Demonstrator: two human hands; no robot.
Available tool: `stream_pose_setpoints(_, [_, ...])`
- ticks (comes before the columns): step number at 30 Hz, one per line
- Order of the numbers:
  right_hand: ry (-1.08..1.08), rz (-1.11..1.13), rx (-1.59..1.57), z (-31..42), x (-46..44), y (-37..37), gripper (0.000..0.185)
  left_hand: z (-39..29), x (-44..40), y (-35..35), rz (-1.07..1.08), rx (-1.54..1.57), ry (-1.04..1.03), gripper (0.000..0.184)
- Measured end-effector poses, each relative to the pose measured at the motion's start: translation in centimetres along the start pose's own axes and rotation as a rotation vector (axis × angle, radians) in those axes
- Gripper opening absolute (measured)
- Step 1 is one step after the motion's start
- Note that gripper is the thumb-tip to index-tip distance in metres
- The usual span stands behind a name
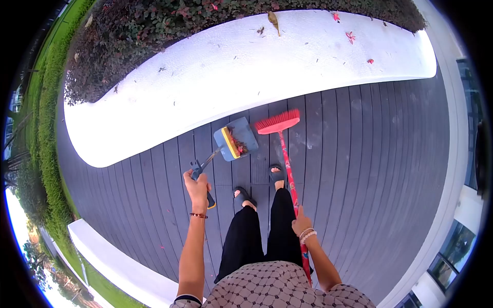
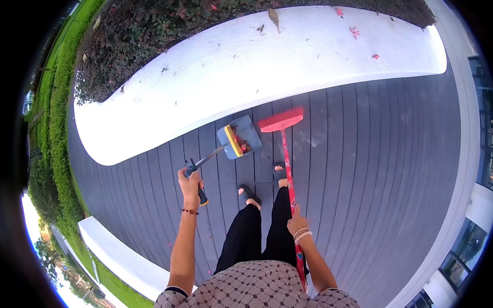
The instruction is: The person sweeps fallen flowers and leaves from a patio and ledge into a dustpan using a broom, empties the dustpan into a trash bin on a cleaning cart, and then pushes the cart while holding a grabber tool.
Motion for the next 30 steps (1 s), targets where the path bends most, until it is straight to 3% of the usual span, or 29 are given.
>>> stream_pose_setpoints(11, [0.085, 0.040, 0.074, 1.4, 1.8, 1.0, 0.070, 0.8, -0.5, -4.3, 0.041, 0.082, 0.035, 0.048])
stream_pose_setpoints(15, [0.173, 0.087, -0.108, -0.7, 3.1, 1.8, 0.069, 1.4, -0.5, -1.2, -0.004, 0.009, 0.033, 0.044])
stream_pose_setpoints(17, [0.192, 0.077, -0.034, -0.9, 4.8, 2.1, 0.070, 1.5, -0.9, 0.0, -0.029, -0.011, 0.020, 0.042])
stream_pose_setpoints(22, [0.166, -0.149, 0.038, -2.7, 4.6, 3.1, 0.071, 1.1, -1.8, -0.4, 0.035, 0.062, 0.036, 0.041])
stream_pose_setpoints(30, [0.083, -0.157, 0.103, -0.2, 1.9, 4.8, 0.070, 0.6, -1.7, -0.4, 0.060, 0.083, 0.037, 0.041])
Point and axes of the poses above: each hand's wrist, its own x-axis away from the middle knuckle, its own y-axis out of the back of the hand, z = x × y, the point moved 4 cm from there along -x, towards the middle knuckle, and after that the axes turned 8 degrees about x, right-handed, at the moved point
